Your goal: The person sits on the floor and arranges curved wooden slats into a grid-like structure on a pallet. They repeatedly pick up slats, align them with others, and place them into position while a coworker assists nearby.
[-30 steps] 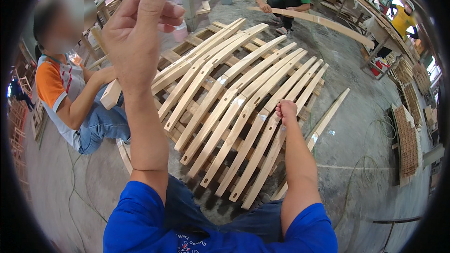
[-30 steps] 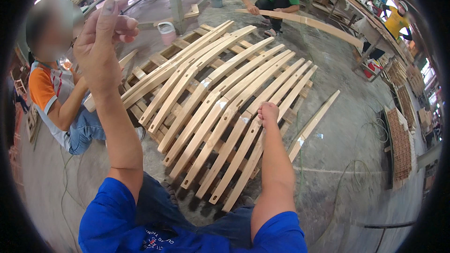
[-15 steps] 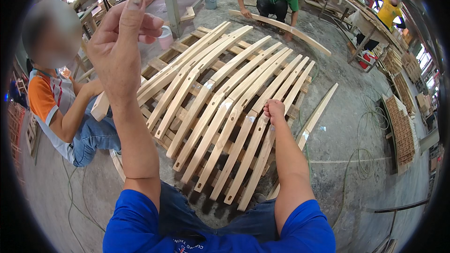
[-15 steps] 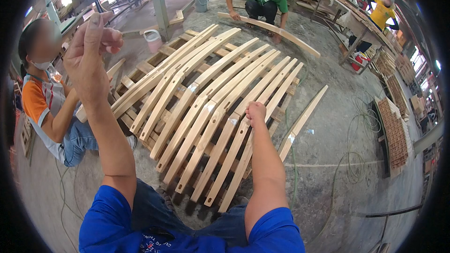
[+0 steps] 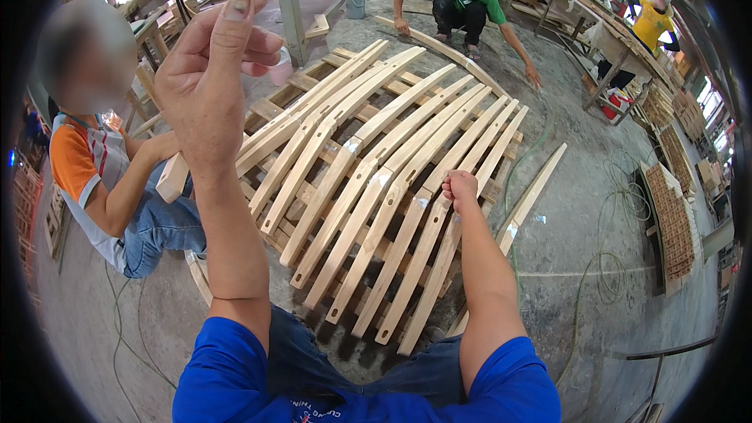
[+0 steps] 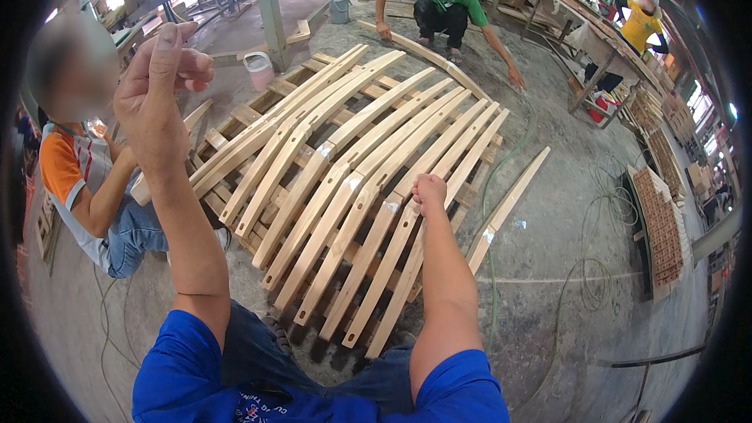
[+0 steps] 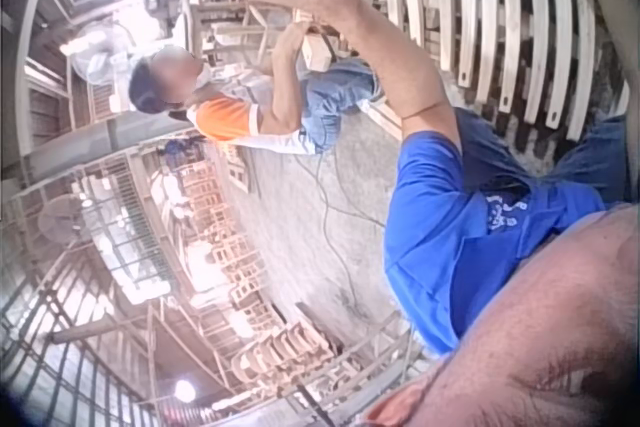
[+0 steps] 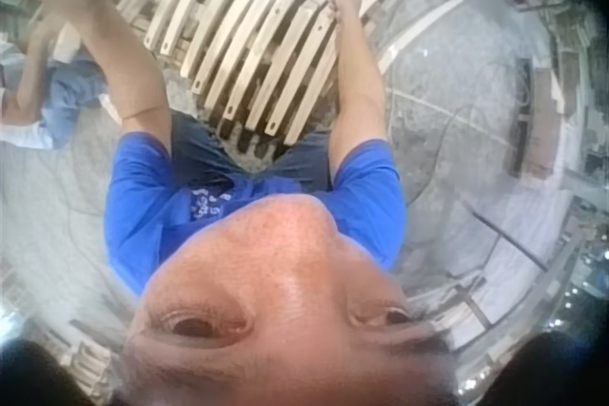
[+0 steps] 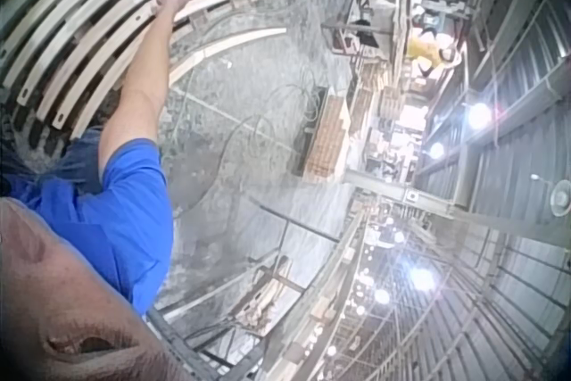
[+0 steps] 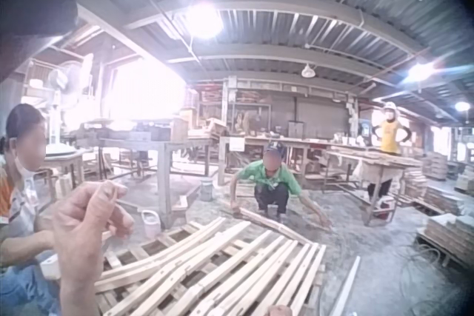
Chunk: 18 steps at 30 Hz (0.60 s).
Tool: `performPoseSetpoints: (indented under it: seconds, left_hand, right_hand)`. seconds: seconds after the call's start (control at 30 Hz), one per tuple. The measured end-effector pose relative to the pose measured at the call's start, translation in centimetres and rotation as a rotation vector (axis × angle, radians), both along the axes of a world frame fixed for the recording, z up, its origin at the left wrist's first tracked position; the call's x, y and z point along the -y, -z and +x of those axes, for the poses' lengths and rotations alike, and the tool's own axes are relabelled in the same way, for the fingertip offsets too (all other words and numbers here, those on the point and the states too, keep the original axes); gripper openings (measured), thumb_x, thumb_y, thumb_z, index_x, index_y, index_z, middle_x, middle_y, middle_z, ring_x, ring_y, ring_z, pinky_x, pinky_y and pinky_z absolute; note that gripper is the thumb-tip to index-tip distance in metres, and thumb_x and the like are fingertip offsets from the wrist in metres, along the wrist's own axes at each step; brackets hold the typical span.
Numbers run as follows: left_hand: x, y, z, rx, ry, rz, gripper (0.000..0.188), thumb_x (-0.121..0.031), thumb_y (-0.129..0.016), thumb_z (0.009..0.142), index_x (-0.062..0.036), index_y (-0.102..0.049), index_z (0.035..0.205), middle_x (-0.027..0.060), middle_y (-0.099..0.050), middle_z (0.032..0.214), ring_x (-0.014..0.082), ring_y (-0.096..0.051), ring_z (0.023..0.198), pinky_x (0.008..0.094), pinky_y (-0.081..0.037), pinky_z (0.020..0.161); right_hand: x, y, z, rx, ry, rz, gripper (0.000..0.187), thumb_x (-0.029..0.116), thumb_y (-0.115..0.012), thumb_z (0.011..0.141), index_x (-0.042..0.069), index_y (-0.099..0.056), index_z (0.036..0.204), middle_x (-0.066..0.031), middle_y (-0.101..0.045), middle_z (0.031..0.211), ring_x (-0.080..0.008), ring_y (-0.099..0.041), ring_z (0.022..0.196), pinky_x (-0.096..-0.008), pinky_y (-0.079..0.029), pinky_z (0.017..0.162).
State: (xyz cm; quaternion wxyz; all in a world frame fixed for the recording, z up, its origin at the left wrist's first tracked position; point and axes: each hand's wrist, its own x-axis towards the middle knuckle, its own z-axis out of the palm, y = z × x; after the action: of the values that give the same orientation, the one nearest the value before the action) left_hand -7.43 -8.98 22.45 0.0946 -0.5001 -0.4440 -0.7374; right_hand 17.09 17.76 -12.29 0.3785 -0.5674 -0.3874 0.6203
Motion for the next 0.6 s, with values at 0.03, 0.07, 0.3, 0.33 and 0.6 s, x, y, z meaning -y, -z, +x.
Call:
performPoseSetpoints:
  seconds: [0.03,0.07,0.3,0.33,0.6]
  left_hand:
    - [-0.04,0.01,-0.02,-0.001,-0.001,0.0,0.034,-0.033,-0.069,0.102,-0.001,-0.077,0.11,0.0066,-0.074,0.077,0.0111,-0.069,0.069,0.0242,-0.052,0.062]
    - [-0.08,0.06,-0.04,-0.001,-0.003,-0.001,0.034,-0.033,-0.069,0.102,-0.001,-0.077,0.11,0.0066,-0.074,0.077,0.0111,-0.069,0.069,0.0243,-0.052,0.062]
    - [-0.11,0.19,-0.22,-0.01,-0.005,0.0,0.034,-0.033,-0.069,0.102,-0.0015,-0.077,0.111,0.0063,-0.074,0.076,0.0113,-0.069,0.069,0.0247,-0.053,0.061]
    - [-0.12,0.18,-0.19,-0.011,-0.001,0.0,0.034,-0.033,-0.068,0.102,-0.0016,-0.077,0.111,0.0063,-0.074,0.076,0.0112,-0.069,0.069,0.0247,-0.053,0.061]
    - [-0.22,0.22,-0.48,-0.021,0.007,-0.014,0.033,-0.032,-0.068,0.102,-0.0016,-0.077,0.112,0.0052,-0.074,0.077,0.01,-0.068,0.069,0.024,-0.052,0.062]
  right_hand:
    - [-0.01,0.0,0.0,0.004,-0.002,0.003,0.009,0.01,-0.062,0.097,0.005,-0.063,0.089,-0.0041,-0.061,0.074,-0.0121,-0.057,0.057,-0.0253,-0.046,0.042]
    - [0.04,-0.02,-0.05,0.012,-0.003,0.002,0.009,0.01,-0.062,0.097,0.005,-0.063,0.089,-0.0041,-0.061,0.074,-0.0121,-0.057,0.057,-0.0254,-0.046,0.042]
    - [-0.09,0.01,-0.03,0.019,-0.004,0.003,0.008,0.009,-0.061,0.097,0.005,-0.062,0.09,-0.0041,-0.061,0.074,-0.012,-0.057,0.056,-0.0253,-0.045,0.041]
    - [-0.14,0.07,0.03,0.018,0.0,0.006,0.008,0.009,-0.061,0.097,0.005,-0.062,0.09,-0.0041,-0.061,0.073,-0.012,-0.057,0.056,-0.0252,-0.045,0.041]
    - [0.09,0.33,-0.22,0.012,-0.006,0.002,0.006,0.009,-0.061,0.097,0.005,-0.063,0.093,-0.0047,-0.062,0.075,-0.012,-0.057,0.055,-0.0251,-0.044,0.04]
